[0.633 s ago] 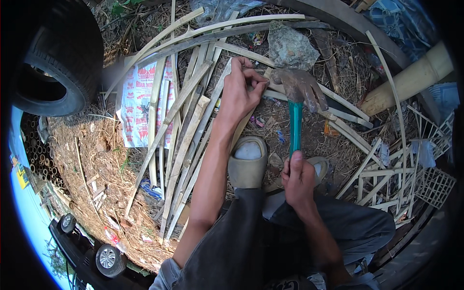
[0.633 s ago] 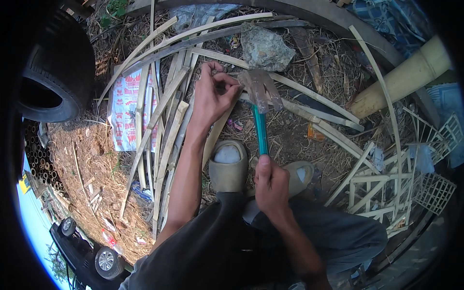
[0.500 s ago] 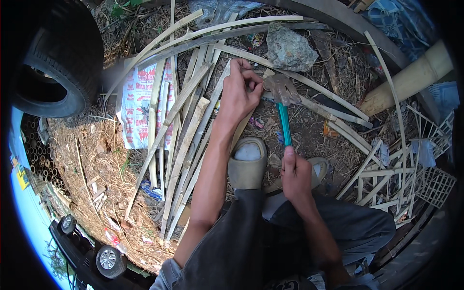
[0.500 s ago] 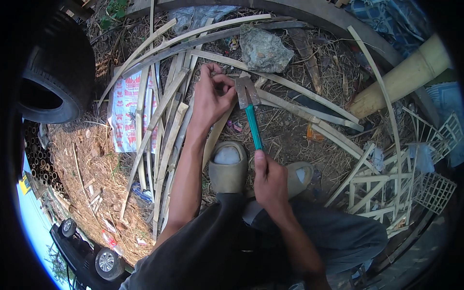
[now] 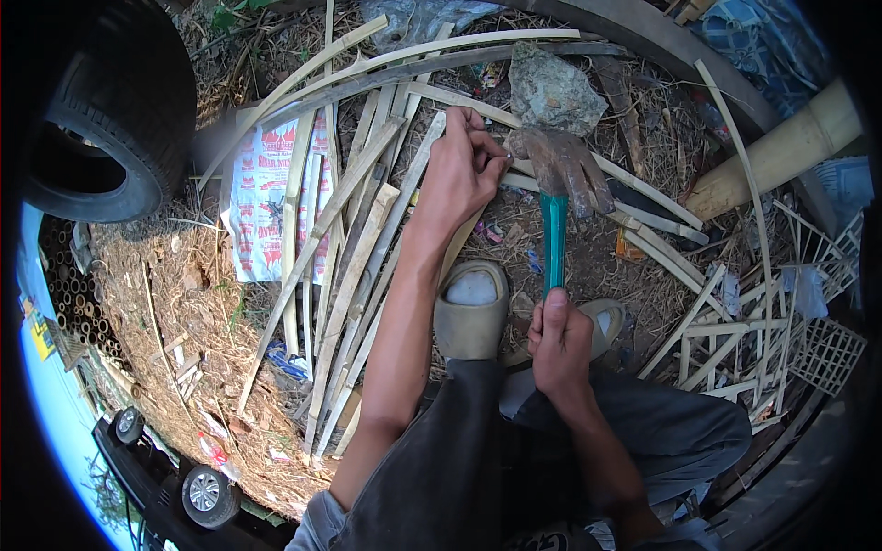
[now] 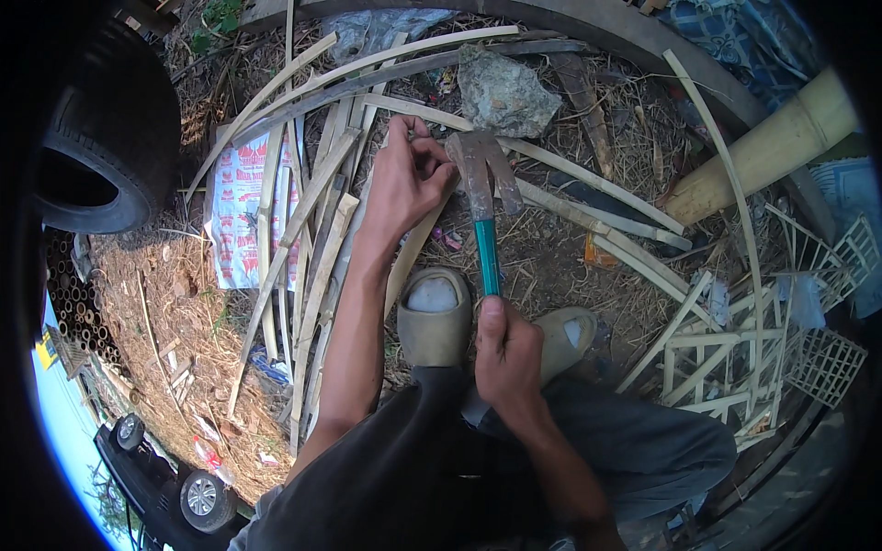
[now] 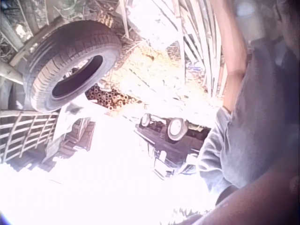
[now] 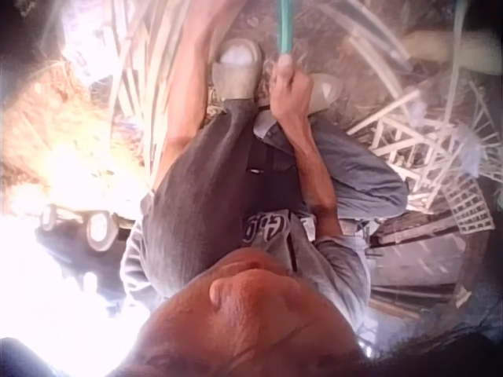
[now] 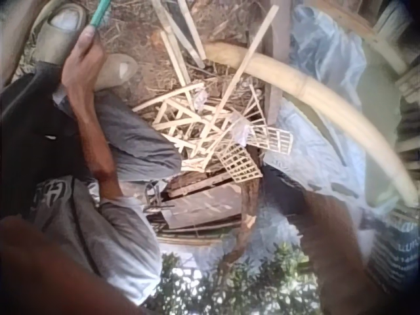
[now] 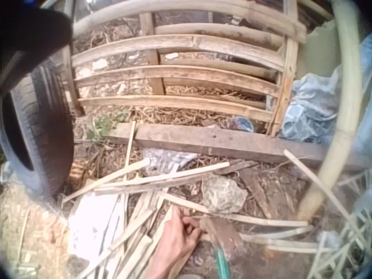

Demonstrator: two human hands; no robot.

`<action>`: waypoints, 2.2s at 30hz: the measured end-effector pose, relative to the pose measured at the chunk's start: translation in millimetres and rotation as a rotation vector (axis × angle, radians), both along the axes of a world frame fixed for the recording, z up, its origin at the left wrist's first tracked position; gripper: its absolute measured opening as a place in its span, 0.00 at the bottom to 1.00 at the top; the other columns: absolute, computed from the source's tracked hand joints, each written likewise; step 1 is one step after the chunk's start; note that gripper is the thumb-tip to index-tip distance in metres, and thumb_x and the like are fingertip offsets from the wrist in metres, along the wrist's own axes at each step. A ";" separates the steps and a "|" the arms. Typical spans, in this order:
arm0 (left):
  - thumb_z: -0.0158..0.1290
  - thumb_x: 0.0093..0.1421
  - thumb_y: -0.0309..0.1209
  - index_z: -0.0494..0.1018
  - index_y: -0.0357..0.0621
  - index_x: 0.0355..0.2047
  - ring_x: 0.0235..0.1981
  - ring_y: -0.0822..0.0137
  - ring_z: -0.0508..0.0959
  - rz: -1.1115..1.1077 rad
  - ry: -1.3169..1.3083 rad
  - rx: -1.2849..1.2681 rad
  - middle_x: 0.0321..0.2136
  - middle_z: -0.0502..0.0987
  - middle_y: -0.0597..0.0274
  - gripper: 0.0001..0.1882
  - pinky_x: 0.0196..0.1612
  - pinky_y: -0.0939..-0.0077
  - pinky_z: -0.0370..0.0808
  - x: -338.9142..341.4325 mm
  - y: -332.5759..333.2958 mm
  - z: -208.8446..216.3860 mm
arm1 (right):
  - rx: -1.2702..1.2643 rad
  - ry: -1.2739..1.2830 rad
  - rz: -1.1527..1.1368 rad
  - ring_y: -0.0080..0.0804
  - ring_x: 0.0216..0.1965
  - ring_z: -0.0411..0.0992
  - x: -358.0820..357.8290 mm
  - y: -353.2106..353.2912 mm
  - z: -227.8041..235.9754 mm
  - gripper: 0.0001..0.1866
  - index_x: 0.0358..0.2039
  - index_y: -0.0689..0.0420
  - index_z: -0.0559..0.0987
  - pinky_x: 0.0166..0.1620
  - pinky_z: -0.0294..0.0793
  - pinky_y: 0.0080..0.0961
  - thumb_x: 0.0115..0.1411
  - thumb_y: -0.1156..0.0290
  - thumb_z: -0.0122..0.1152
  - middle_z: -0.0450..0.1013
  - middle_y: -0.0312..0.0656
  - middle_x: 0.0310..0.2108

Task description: The person weaves thin bamboo strips together by hand and secures them using a hammer.

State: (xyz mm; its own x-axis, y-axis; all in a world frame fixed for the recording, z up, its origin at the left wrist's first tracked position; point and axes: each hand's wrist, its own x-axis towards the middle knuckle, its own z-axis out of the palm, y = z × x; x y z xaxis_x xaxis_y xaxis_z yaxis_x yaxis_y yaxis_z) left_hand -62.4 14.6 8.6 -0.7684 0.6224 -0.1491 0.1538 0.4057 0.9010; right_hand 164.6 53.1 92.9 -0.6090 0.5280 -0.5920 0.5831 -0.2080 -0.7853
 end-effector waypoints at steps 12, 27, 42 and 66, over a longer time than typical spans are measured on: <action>0.64 0.57 0.19 0.59 0.37 0.47 0.22 0.65 0.72 -0.015 -0.014 0.115 0.26 0.82 0.55 0.25 0.31 0.71 0.72 2.2 -2.6 -11.5 | -0.135 -0.087 -0.251 0.17 0.13 0.57 -32.7 18.7 46.0 0.36 0.24 0.54 0.67 0.17 0.56 0.19 0.75 0.33 0.38 0.60 0.30 0.14; 0.63 0.58 0.19 0.59 0.37 0.46 0.22 0.66 0.73 -0.019 -0.003 0.087 0.26 0.82 0.55 0.24 0.30 0.71 0.71 -0.5 -3.9 -10.5 | -0.243 -0.223 -0.439 0.20 0.12 0.60 -32.2 -29.0 12.5 0.36 0.20 0.55 0.67 0.17 0.58 0.23 0.76 0.37 0.40 0.59 0.30 0.12; 0.63 0.57 0.19 0.58 0.36 0.47 0.23 0.62 0.77 0.022 0.052 0.009 0.29 0.83 0.55 0.26 0.31 0.70 0.73 10.8 -4.7 -11.9 | -0.104 -0.093 -0.335 0.18 0.16 0.61 -1.7 -25.9 -15.9 0.31 0.23 0.56 0.67 0.20 0.59 0.22 0.78 0.45 0.41 0.61 0.31 0.16; 0.62 0.52 0.20 0.61 0.34 0.47 0.37 0.42 0.84 -0.165 0.041 -0.120 0.30 0.84 0.48 0.26 0.40 0.53 0.78 -12.2 2.9 2.8 | 0.167 -0.079 -0.038 0.18 0.19 0.61 7.9 -22.1 -31.7 0.31 0.24 0.58 0.68 0.23 0.61 0.21 0.78 0.47 0.42 0.62 0.32 0.18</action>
State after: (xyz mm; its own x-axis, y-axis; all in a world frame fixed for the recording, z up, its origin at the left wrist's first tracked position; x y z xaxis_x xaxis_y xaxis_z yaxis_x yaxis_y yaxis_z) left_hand -74.6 17.5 11.4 -0.6645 0.7199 -0.2006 0.2627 0.4763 0.8391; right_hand 172.5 31.0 61.1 -0.5419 0.6449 -0.5389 0.6382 -0.1015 -0.7632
